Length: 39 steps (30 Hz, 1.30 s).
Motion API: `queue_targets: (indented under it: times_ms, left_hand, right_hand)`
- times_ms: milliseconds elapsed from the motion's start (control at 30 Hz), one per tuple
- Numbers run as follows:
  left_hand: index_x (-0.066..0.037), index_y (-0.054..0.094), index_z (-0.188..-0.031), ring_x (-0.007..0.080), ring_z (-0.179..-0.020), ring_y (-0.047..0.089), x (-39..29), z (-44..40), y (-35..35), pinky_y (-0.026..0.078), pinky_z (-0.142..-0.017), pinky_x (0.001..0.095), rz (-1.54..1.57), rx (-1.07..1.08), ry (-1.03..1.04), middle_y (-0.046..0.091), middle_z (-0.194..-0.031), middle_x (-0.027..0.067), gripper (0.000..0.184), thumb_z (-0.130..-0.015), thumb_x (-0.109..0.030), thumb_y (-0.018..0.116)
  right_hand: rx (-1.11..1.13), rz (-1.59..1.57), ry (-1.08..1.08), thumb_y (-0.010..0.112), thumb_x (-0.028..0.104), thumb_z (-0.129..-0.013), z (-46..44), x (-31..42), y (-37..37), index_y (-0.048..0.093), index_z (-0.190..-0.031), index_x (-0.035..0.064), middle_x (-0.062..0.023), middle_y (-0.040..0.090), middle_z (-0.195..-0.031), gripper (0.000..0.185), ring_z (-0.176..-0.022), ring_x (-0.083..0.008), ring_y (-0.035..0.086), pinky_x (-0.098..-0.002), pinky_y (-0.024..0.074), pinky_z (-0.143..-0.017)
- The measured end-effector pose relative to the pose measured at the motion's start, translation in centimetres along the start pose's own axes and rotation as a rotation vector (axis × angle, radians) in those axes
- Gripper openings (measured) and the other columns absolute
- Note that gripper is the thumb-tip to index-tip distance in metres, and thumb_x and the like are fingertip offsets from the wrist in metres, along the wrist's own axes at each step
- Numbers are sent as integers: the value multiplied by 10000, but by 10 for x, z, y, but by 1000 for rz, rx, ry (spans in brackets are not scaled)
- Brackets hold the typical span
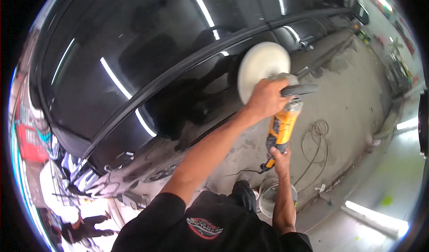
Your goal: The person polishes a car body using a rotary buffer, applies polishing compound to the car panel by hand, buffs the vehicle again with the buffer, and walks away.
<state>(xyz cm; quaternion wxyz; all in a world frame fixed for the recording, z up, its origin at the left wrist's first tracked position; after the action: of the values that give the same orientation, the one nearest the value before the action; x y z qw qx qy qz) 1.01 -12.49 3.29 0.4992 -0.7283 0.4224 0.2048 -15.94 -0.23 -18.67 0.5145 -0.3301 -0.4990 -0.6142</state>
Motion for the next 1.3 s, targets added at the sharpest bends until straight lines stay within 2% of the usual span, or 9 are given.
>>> queue_targets:
  times_ms: [100, 233, 333, 433, 533, 733, 800, 1033, 1300]
  left_hand:
    - [-6, 629, -881, 421, -734, 642, -10, 10, -14, 495, -607, 421, 19, -89, 61, 636, -750, 221, 278, -777, -188, 811]
    - [11, 617, -878, 402, -689, 640, -21, 68, -49, 489, -587, 425, -44, -134, 113, 633, -748, 206, 302, -770, -179, 825]
    - [3, 657, -917, 289, -658, 669, -25, 138, -89, 496, -576, 371, -26, -117, -33, 667, -772, 165, 242, -797, -138, 812]
    - [-24, 673, -818, 280, -633, 685, -37, 208, -134, 496, -564, 351, -118, -165, -119, 671, -710, 139, 201, -760, -132, 832]
    - [-16, 641, -764, 286, -558, 651, -45, 279, -184, 485, -538, 351, -325, -208, -129, 646, -657, 144, 261, -692, -114, 872]
    - [-5, 648, -841, 261, -545, 629, -72, 397, -254, 476, -545, 339, -511, -304, -249, 644, -682, 142, 310, -651, -85, 879]
    - [-23, 616, -762, 255, -500, 577, -77, 414, -262, 426, -497, 336, -515, -390, -247, 588, -622, 116, 265, -674, -72, 862]
    - [-19, 599, -726, 241, -476, 549, -79, 390, -253, 408, -478, 327, -418, -364, -286, 553, -584, 105, 249, -694, -48, 844]
    - [13, 610, -751, 85, -526, 474, -60, 257, -178, 403, -503, 276, -179, -278, -160, 538, -568, 76, 222, -776, -46, 823]
  right_hand:
    - [15, 24, -37, 749, 212, -777, 10, 12, 8, 566, -1180, 11, -52, 642, -903, 486, -679, -136, 619, -290, 542, -625]
    - [65, 127, 24, 808, 195, -738, 50, -10, 18, 538, -1232, -17, -52, 636, -976, 602, -805, -142, 611, -293, 522, -713]
    - [150, 115, 61, 830, 139, -708, 98, -33, 47, 496, -1282, -46, -75, 654, -1029, 689, -895, -163, 631, -314, 537, -803]
    - [237, 63, 164, 872, 96, -675, 147, -38, 90, 429, -1356, -65, -102, 664, -1144, 828, -1000, -176, 650, -329, 540, -882]
    - [318, 114, 99, 927, 212, -649, 184, -92, 113, 442, -1362, -66, -140, 662, -1203, 907, -1117, -220, 640, -350, 519, -952]
    - [547, 437, 95, 938, 322, -629, 243, -82, 176, 426, -1433, -6, -177, 644, -1262, 1008, -1188, -242, 613, -363, 468, -1033]
    - [593, 466, 105, 937, 326, -628, 252, -80, 186, 433, -1441, 15, -173, 623, -1310, 1006, -1224, -254, 596, -370, 454, -1052]
    - [538, 403, 89, 924, 290, -655, 251, -70, 181, 439, -1431, 3, -169, 641, -1279, 958, -1199, -231, 606, -366, 463, -1036]
    - [271, 206, 18, 911, 194, -668, 183, -46, 118, 461, -1369, -59, -121, 676, -1151, 870, -1084, -176, 623, -333, 506, -946]
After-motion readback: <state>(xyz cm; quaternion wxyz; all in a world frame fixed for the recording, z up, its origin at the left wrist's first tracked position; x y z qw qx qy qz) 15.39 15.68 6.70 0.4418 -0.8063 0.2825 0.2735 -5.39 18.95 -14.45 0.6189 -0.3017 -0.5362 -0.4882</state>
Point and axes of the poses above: each hand's wrist, its own z-axis away from the middle knuckle, its own y-axis out of the palm, x = y × z, the point moved 3 cm from there along -z, towards the middle knuckle
